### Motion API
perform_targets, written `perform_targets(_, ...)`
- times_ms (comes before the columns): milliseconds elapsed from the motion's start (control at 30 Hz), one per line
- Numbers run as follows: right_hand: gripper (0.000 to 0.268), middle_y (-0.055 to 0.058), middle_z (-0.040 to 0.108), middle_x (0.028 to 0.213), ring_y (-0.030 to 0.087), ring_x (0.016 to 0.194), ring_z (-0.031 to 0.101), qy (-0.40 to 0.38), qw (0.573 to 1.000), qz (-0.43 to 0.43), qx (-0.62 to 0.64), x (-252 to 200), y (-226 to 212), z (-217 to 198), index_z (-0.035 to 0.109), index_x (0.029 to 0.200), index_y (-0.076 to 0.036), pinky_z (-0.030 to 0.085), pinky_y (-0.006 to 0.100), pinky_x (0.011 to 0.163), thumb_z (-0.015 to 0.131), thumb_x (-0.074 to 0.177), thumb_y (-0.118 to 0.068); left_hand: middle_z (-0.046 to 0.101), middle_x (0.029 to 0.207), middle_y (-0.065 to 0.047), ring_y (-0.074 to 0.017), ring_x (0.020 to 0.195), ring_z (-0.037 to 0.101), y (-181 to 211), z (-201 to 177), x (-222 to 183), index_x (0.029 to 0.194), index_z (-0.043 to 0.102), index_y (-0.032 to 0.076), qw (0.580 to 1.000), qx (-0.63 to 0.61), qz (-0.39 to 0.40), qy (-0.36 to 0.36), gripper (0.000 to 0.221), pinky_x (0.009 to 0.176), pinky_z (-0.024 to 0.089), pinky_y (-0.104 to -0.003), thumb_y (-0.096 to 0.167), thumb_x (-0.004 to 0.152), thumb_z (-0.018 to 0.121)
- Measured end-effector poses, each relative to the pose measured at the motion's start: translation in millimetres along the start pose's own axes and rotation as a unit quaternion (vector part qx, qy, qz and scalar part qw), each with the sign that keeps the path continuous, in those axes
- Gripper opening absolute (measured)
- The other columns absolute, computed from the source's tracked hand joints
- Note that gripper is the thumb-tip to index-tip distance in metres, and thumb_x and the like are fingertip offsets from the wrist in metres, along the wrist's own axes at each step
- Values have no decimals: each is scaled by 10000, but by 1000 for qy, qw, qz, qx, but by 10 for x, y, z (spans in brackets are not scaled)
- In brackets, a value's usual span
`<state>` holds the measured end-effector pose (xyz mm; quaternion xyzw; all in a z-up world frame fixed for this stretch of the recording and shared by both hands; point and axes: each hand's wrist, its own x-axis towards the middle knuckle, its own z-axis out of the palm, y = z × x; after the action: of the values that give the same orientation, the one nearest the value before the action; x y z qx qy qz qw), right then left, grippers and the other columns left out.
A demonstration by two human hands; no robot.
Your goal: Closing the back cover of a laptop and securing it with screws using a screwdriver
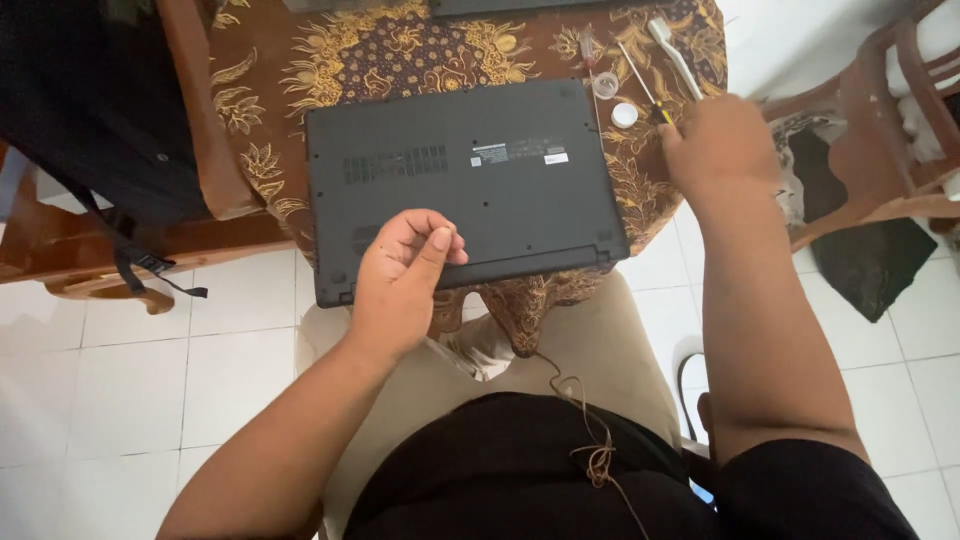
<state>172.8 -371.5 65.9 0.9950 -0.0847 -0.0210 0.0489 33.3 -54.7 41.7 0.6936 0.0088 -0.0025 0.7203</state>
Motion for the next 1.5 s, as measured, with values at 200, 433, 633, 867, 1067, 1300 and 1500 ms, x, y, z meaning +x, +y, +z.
perform_targets(200, 441, 198, 535, 710, 367, 620, 518, -10, 985, 33, 167, 22, 68, 85, 457, 697, 4, 405, 518, 522, 530, 1079, -204, 686, 915, -11, -129, 841, 679, 9, -7, -3, 1017, 647, 123, 999, -20, 30, 8, 157, 874, 589, -278, 267, 1018, 587)
perform_targets(433, 201, 209, 592, 1069, 290, 788, 600, 337, 769, -221, 496, -77, 280, 119, 466, 1104, -33, 495, 402, 701, 614, 1098, 102, 665, 907, -10, -118, 849, 651, -63, -17, 3, 1010, 632, 124, 996, -65, 54, -10, 83, 867, 557, -278, 206, 1000, 636)
perform_targets(633, 250, 179, 616, 1256, 285, 872, 620, 257, 592, -254, 720, -765, 14, -291, 528, 1227, -63, 553, 387, 711, 567, 1179, -305, 672, 910, 2, -108, 870, 640, -16, 12, -106, 1016, 649, 138, 995, -52, 84, -26, 52, 854, 544, -270, 178, 990, 671)
perform_targets(867, 344, 157, 525, 1092, 183, 687, 476, 254, 620, -321, 670, -1431, -365, -413, 475, 1188, -10, 493, 264, 566, 458, 1223, -352, 657, 926, -15, -137, 852, 623, 78, 31, -190, 974, 637, 120, 969, 46, 238, -42, 68, 835, 529, -286, 167, 1023, 641)
perform_targets(1067, 260, 360, 500, 979, 304, 538, 373, 326, 592, -359, 643, -1529, -391, -217, 422, 1450, -135, 422, 414, 545, 400, 1221, -257, 691, 923, -32, -160, 854, 656, 45, 34, -242, 982, 652, 119, 957, 48, 282, -37, 63, 830, 563, -290, 173, 1013, 663)
perform_targets(1300, 269, 358, 508, 942, 324, 575, 399, 339, 607, -342, 632, -1552, -396, -190, 418, 1417, -83, 414, 417, 540, 412, 1224, -270, 701, 923, -27, -160, 853, 655, 52, 40, -244, 972, 668, 119, 957, 67, 281, -31, 134, 826, 539, -303, 241, 1021, 646)
perform_targets(1500, 266, 360, 503, 917, 332, 588, 392, 342, 595, -359, 632, -1513, -424, -186, 421, 1416, -99, 414, 428, 572, 412, 1203, -257, 690, 915, -26, -150, 846, 650, 55, 38, -248, 967, 666, 120, 963, 49, 262, -32, 90, 814, 551, -278, 196, 1015, 659)
